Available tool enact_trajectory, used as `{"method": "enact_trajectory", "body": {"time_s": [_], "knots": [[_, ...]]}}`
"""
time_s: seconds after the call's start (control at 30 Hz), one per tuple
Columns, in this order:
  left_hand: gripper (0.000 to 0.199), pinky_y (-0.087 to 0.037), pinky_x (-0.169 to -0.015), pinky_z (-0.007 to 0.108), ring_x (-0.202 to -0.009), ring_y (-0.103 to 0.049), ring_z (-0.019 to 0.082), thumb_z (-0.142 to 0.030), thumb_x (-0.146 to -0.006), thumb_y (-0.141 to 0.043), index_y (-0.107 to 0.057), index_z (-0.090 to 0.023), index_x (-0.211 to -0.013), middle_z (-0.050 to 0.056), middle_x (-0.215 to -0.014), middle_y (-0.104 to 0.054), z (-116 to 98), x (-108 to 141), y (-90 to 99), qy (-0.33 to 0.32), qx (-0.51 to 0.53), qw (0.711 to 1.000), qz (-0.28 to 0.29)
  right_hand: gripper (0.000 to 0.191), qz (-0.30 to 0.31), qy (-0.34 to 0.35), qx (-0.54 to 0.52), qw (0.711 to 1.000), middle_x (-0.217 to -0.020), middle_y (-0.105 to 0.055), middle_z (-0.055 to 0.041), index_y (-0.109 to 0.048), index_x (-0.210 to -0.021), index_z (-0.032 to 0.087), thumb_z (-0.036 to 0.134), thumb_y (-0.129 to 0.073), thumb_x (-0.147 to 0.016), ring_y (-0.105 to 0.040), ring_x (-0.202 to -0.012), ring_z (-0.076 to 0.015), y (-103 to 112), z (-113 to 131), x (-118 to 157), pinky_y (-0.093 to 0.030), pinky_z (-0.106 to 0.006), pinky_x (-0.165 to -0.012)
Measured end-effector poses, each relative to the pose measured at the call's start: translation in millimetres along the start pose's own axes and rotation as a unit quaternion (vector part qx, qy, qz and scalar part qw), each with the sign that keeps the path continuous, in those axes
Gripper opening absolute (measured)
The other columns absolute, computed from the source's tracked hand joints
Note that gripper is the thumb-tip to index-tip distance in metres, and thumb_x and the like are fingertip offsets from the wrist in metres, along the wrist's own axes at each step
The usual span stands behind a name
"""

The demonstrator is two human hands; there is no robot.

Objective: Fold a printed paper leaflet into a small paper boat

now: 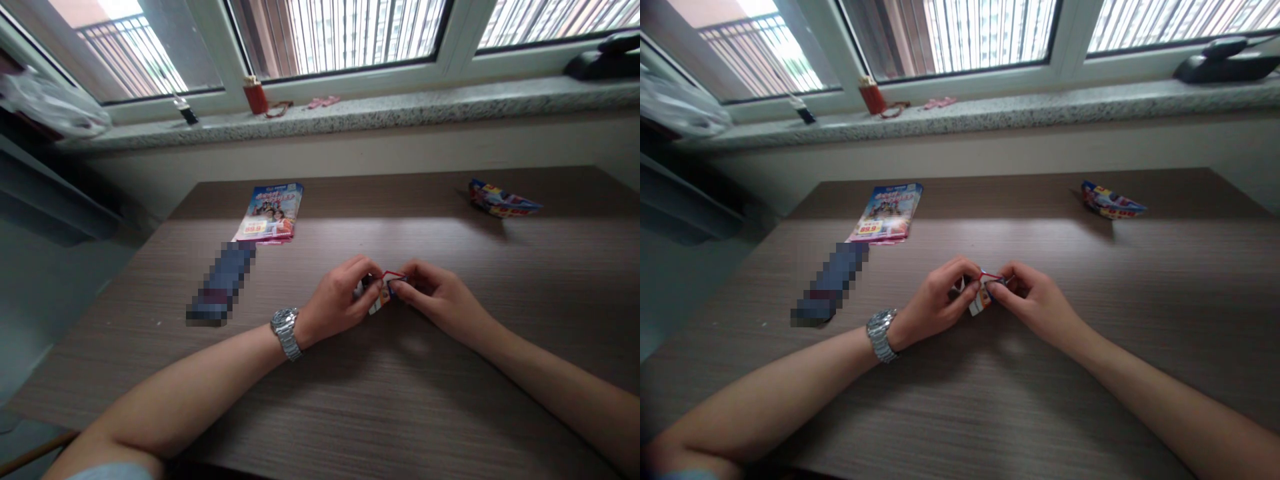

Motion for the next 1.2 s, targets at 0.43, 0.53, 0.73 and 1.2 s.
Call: {"method": "enact_trajectory", "body": {"time_s": [0.43,0.53,0.73,1.2], "knots": [[0.007,-0.047,-0.08,0.028,-0.087,-0.057,0.015,-0.021,-0.099,-0.049,-0.055,-0.017,-0.098,0.005,-0.094,-0.06,1.8,-0.2,-0.5,0.013,0.005,1.0,-0.001,0.016,0.02,0.01,0.002,1.0,-0.074,-0.063,0.0001,-0.062,-0.09,0.021,0.037,-0.06,-0.091,-0.056,-0.066,-0.0156,-3.0,-2.7,0.9,-0.043,-0.028,-0.06],[0.007,-0.046,-0.079,0.028,-0.086,-0.057,0.015,-0.022,-0.099,-0.049,-0.055,-0.017,-0.098,0.005,-0.093,-0.06,1.5,0.1,-0.2,0.014,0.004,1.0,-0.004,0.017,0.015,0.017,0.004,1.0,-0.072,-0.062,0.0008,-0.062,-0.091,0.021,0.038,-0.06,-0.091,-0.055,-0.064,-0.0147,-2.4,-1.5,1.4,-0.044,-0.027,-0.058],[0.007,-0.047,-0.079,0.028,-0.085,-0.057,0.015,-0.022,-0.099,-0.049,-0.055,-0.018,-0.097,0.005,-0.093,-0.06,0.9,-0.6,1.1,0.015,0.002,1.0,-0.013,0.021,0.021,0.018,0.008,1.0,-0.074,-0.063,0.0,-0.062,-0.095,0.02,0.042,-0.06,-0.093,-0.057,-0.064,-0.0143,-2.1,-2.1,2.4,-0.047,-0.026,-0.058],[0.007,-0.048,-0.078,0.028,-0.084,-0.057,0.015,-0.022,-0.099,-0.05,-0.055,-0.017,-0.097,0.004,-0.092,-0.06,1.5,-0.2,0.2,0.013,0.009,1.0,-0.011,0.025,0.007,0.018,0.019,1.0,-0.071,-0.063,0.0,-0.064,-0.094,0.02,0.044,-0.062,-0.092,-0.059,-0.059,-0.0136,0.0,-1.5,2.2,-0.05,-0.025,-0.053]]}}
Point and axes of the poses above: each hand's wrist, its own x-axis away from the middle knuckle, its own y-axis out of the back of the hand, z = x × y, the point moved 6 cm from there along -x, towards the middle knuckle
